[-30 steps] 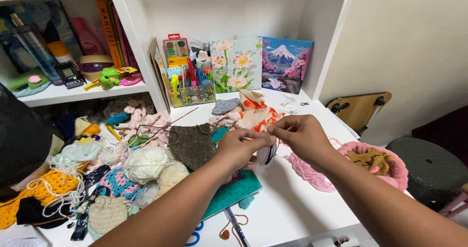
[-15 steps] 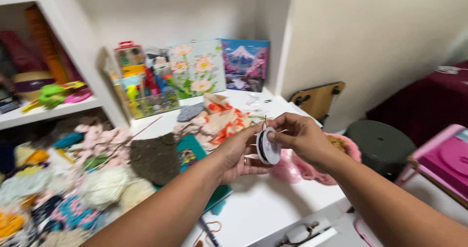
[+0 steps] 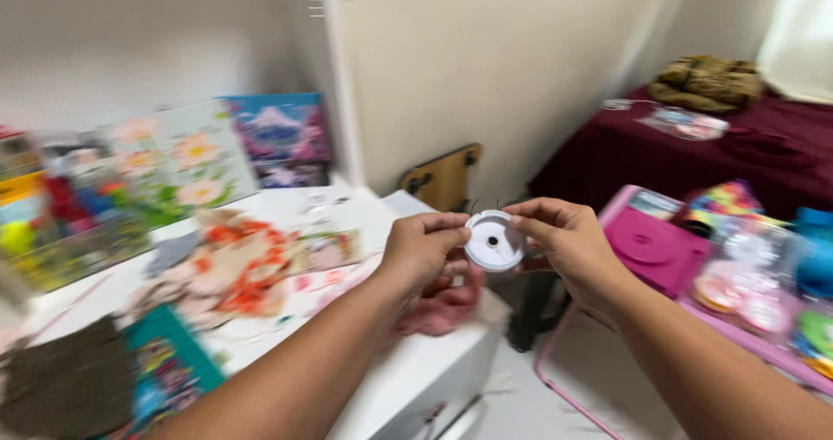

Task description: The person organizes craft supplies on a white desk. They place a small green crocheted item on a shelf, then handle a brown crocheted piece and a pink crocheted item. They pick up a plastic bag containing colorful plastic rings, move to a pink side table, and place the bag there. They return to the desk, pick up a pink plastic ring, and place it on the side table. They repeat this with a white plastic ring, then place a green plastic ring on the side table. Finally, they pick up a white plastic ring, use scissors to cut a small piece off, and place it on the side table.

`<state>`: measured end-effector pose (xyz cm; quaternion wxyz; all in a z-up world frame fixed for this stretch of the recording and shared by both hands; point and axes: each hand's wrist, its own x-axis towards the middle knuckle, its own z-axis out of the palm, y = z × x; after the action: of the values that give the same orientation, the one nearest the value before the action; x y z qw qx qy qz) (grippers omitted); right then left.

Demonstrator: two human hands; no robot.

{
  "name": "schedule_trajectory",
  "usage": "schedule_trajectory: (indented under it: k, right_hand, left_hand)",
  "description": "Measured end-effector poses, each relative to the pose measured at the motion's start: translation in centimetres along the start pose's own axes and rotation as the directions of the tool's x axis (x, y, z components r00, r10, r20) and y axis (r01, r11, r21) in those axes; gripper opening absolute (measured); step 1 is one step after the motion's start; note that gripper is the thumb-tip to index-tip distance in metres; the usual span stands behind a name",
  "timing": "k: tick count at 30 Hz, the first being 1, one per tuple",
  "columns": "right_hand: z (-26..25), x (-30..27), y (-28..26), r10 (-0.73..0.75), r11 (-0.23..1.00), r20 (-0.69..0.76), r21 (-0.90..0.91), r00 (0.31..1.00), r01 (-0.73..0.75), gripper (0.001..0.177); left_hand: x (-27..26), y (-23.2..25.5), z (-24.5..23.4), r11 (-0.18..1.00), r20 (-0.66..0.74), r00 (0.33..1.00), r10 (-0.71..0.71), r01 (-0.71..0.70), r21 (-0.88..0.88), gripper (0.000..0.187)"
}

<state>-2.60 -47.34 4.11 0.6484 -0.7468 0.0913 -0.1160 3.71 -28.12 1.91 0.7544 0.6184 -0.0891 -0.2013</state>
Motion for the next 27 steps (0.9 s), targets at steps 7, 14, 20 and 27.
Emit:
schedule_trajectory:
  k: [7,14,20,27]
  right_hand:
    - [-12.1,-0.6,1.8,0.042,0.996,-0.116,0.087,0.992,-0.032,0.026]
    - [-22.2,-3.5,2.5,0.052,0.999,-0.316,0.028,0.947,-0.045,0.028]
    - [-27.7,-5.1,3.6,0.039,0.998,-0.430,0.067,0.902,-0.011,0.028]
    - [-32.3,-5.3,5.5,0.080,0.997,-0.515,0.033,0.853,-0.073,0.026]
  left_hand:
    - [5.6,-1.8,11.2,0.995,0.136,0.991,0.019,-0.032,0.090,0.031]
    - [7.9,-3.1,22.4,0.992,0.341,0.940,0.000,-0.042,0.117,0.027]
    - [9.6,-4.9,29.5,0.987,0.440,0.898,-0.020,-0.052,0.150,0.028]
    - [12.4,-7.6,35.1,0.973,0.481,0.874,-0.068,-0.049,0.226,0.027]
